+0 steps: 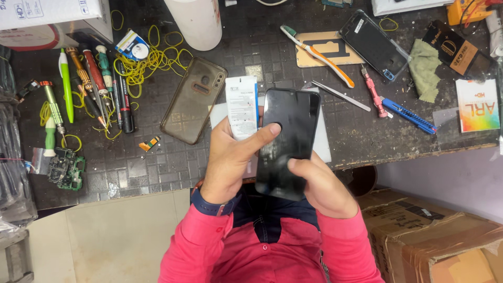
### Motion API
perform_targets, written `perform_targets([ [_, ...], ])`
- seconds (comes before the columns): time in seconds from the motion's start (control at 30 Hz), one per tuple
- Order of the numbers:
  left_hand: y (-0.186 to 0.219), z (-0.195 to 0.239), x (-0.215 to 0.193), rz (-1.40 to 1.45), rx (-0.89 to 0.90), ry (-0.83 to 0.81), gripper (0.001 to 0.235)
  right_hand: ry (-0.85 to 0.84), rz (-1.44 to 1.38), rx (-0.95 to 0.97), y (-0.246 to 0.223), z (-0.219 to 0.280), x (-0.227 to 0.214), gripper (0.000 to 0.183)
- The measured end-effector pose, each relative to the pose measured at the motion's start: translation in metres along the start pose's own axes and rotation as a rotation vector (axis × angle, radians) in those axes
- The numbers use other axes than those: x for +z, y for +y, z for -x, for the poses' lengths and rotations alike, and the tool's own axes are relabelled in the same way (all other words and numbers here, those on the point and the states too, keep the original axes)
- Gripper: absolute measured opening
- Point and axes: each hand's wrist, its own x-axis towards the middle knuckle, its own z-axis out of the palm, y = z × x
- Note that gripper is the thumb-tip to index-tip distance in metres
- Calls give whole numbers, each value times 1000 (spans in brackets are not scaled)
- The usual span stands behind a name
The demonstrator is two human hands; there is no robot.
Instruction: The person disassembles a smartphone by unscrewing screws and prying open the back cover. They remove the battery and then apply adhesive to the back cover before placing it back on the phone.
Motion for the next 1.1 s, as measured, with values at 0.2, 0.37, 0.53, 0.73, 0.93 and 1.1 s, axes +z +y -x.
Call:
perform_targets([
  [0.2,9,-13,-12,-195,92,-124,29,47,322,-198,5,0,11,54],
  [0.37,14,-40,-17,-462,105,-184,36,40,339,-232,10,2,21,56],
  [0.53,18,-68,-21,-684,17,-319,33,-8,416,-272,14,8,25,60],
  [0.73,20,-79,-17,-805,96,-447,39,90,580,-187,16,15,30,57],
  [0.93,24,-94,-14,-1021,120,-559,41,108,860,-169,13,20,30,30],
  [1.1,22,-98,-8,-1132,62,-529,43,205,1015,-138,6,21,39,43],
])
